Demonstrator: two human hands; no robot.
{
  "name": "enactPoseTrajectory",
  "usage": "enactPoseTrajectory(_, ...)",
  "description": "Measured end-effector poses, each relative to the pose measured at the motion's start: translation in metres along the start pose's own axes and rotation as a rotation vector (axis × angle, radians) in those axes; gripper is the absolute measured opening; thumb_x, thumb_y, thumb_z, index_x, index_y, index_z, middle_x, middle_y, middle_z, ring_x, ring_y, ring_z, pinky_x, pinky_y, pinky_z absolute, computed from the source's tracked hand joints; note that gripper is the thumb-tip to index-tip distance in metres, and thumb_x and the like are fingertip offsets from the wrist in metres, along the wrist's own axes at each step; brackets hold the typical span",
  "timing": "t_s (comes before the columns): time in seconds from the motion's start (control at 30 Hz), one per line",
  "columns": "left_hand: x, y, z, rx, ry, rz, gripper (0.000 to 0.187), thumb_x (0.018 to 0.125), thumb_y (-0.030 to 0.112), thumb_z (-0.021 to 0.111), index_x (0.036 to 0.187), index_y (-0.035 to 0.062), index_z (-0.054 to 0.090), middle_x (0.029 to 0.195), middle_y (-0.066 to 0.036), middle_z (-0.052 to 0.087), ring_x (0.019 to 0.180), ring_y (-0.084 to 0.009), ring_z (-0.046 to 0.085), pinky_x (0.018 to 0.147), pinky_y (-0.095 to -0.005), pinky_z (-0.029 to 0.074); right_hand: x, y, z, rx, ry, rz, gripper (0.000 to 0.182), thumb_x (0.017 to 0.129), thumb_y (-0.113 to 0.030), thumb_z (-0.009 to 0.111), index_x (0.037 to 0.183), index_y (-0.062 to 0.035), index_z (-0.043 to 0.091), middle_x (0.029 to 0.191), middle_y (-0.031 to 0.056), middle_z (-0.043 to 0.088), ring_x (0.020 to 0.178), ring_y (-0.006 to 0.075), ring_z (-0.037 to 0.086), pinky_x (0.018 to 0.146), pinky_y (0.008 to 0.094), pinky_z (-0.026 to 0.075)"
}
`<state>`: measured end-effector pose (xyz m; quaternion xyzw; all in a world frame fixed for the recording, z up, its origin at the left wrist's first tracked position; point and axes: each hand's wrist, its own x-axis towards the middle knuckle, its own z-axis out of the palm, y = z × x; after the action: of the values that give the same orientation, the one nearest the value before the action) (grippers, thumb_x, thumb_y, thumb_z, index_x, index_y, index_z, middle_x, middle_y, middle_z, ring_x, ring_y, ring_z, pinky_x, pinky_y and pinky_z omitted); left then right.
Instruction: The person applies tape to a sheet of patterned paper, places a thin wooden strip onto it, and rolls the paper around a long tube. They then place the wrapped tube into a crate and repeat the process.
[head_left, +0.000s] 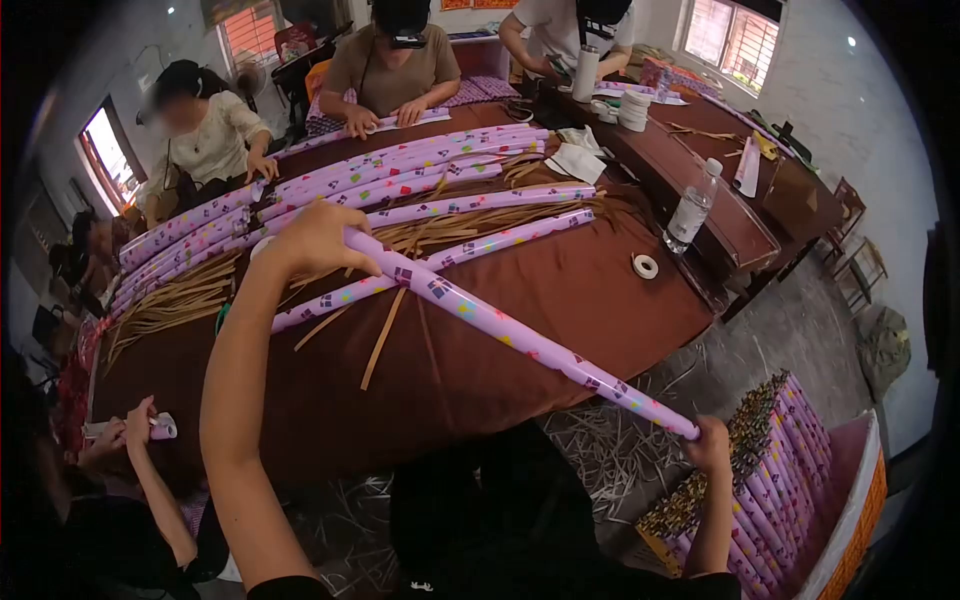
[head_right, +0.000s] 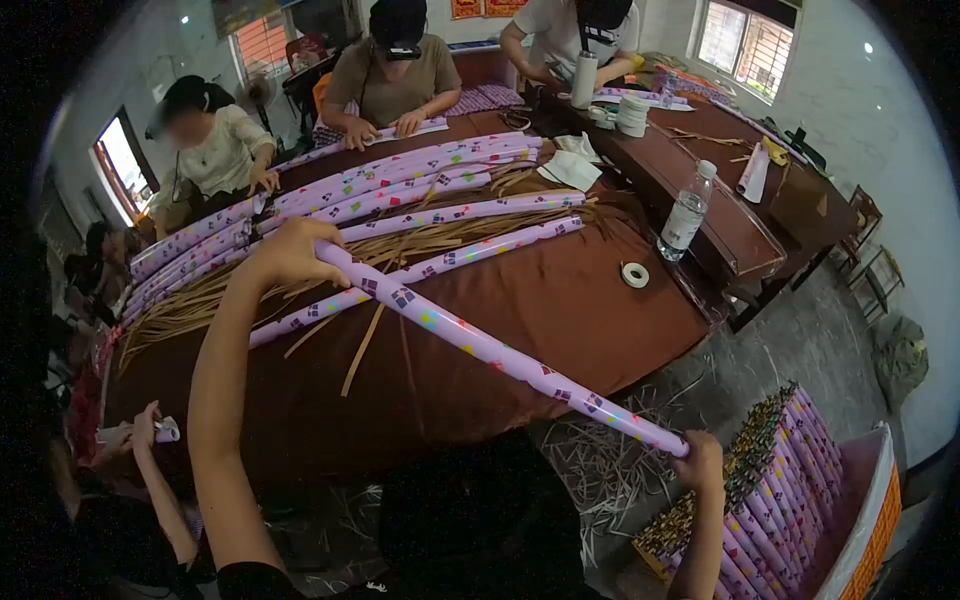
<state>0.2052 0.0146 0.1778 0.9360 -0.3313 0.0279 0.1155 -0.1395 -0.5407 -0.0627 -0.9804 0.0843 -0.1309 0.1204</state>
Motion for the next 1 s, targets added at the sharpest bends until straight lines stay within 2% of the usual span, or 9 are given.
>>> enactPoseTrajectory(0.07, 0.002, 0.003, 0.002, -0.170, -0.053, -0.077, 0.047, 0.060, 0.032, 0.090, 0.093, 0.0041, 0.071, 0.089, -0.010, 0.069, 0.082, -0.0211, 0.065, 0.075, -0.0323, 0.049, 0.001, -0.003, -0.002, 0.018, -0.060, -0.008, 0.027, 0.059, -0.017, 0.075, 0.073, -0.0006, 0.058, 0.075, 0.0201, 0.059, 0.076, 0.0424, 0.058, 0.069, 0.0490, 0.047)
enactPoseTrajectory(0.13, 0.004, 0.008, 0.002, -0.226, -0.069, -0.082, 0.043, 0.063, 0.030, 0.089, 0.092, 0.0032, 0.072, 0.085, -0.008, 0.069, 0.083, -0.0174, 0.064, 0.075, -0.0320, 0.049, -0.006, 0.007, 0.010, 0.134, -0.292, 0.153, 0.028, 0.065, -0.016, 0.071, 0.087, 0.0010, 0.069, 0.079, 0.0231, 0.066, 0.075, 0.0391, 0.065, 0.067, 0.0437, 0.050)
enactPoseTrajectory(0.23, 0.011, -0.002, 0.007, -0.248, -0.174, -0.069, 0.032, 0.076, 0.028, 0.081, 0.092, 0.0022, 0.072, 0.079, -0.007, 0.069, 0.076, -0.0145, 0.063, 0.071, -0.0303, 0.049, -0.013, 0.019, 0.024, 0.204, -0.480, 0.367, 0.028, 0.065, -0.013, 0.071, 0.087, 0.0045, 0.067, 0.073, 0.0151, 0.067, 0.070, 0.0197, 0.063, 0.066, 0.0368, 0.049)
enactPoseTrajectory(0.3, 0.014, -0.013, 0.009, -0.369, -0.247, -0.126, 0.029, 0.090, 0.028, 0.068, 0.092, -0.0008, 0.071, 0.076, -0.005, 0.068, 0.069, -0.0105, 0.062, 0.066, -0.0274, 0.049, -0.019, 0.022, 0.026, 0.381, -0.543, 0.387, 0.033, 0.065, -0.012, 0.072, 0.092, 0.0056, 0.067, 0.076, 0.0103, 0.067, 0.072, 0.0168, 0.060, 0.068, 0.0358, 0.049)
enactPoseTrajectory(0.4, 0.016, -0.025, 0.018, -0.426, -0.149, -0.095, 0.034, 0.097, 0.028, 0.058, 0.089, -0.0031, 0.070, 0.073, -0.003, 0.067, 0.063, -0.0082, 0.060, 0.060, -0.0252, 0.049, -0.021, 0.015, 0.023, 0.434, -0.739, 0.374, 0.044, 0.064, -0.015, 0.076, 0.102, 0.0059, 0.066, 0.081, 0.0077, 0.068, 0.075, 0.0159, 0.060, 0.070, 0.0338, 0.049)
enactPoseTrajectory(0.6, 0.025, -0.024, 0.031, -0.462, 0.009, -0.174, 0.044, 0.096, 0.038, 0.059, 0.077, -0.0005, 0.070, 0.064, -0.007, 0.065, 0.059, -0.0140, 0.061, 0.060, -0.0311, 0.048, -0.047, 0.049, 0.067, 0.514, -0.850, 0.434, 0.040, 0.068, -0.013, 0.079, 0.103, 0.0023, 0.068, 0.082, 0.0021, 0.067, 0.074, 0.0130, 0.058, 0.071, 0.0283, 0.046)
enactPoseTrajectory(0.73, 0.030, -0.036, 0.034, -0.321, 0.130, -0.212, 0.052, 0.094, 0.046, 0.058, 0.068, 0.0020, 0.069, 0.059, -0.010, 0.062, 0.057, -0.0209, 0.061, 0.061, -0.0354, 0.048, -0.047, -0.005, 0.040, 0.821, -0.901, 0.630, 0.032, 0.072, -0.014, 0.084, 0.096, 0.0001, 0.069, 0.075, -0.0031, 0.061, 0.067, 0.0081, 0.052, 0.061, 0.0265, 0.039)
enactPoseTrajectory(0.83, 0.029, -0.042, 0.033, -0.241, 0.178, -0.260, 0.055, 0.093, 0.048, 0.057, 0.065, 0.0032, 0.069, 0.057, -0.010, 0.061, 0.058, -0.0243, 0.062, 0.061, -0.0372, 0.049, -0.041, -0.036, 0.026, 0.811, -0.948, 0.684, 0.032, 0.072, -0.015, 0.084, 0.095, 0.0001, 0.069, 0.075, -0.0037, 0.060, 0.067, 0.0078, 0.051, 0.061, 0.0265, 0.039)
enactPoseTrajectory(1.0, 0.031, -0.054, 0.038, -0.210, 0.217, -0.315, 0.057, 0.093, 0.050, 0.057, 0.062, 0.0034, 0.068, 0.059, -0.012, 0.063, 0.062, -0.0293, 0.065, 0.064, -0.0407, 0.050, -0.048, -0.014, 0.052, 0.953, -1.006, 0.756, 0.033, 0.072, -0.012, 0.084, 0.098, -0.0010, 0.068, 0.074, -0.0035, 0.062, 0.065, 0.0085, 0.055, 0.062, 0.0244, 0.039)
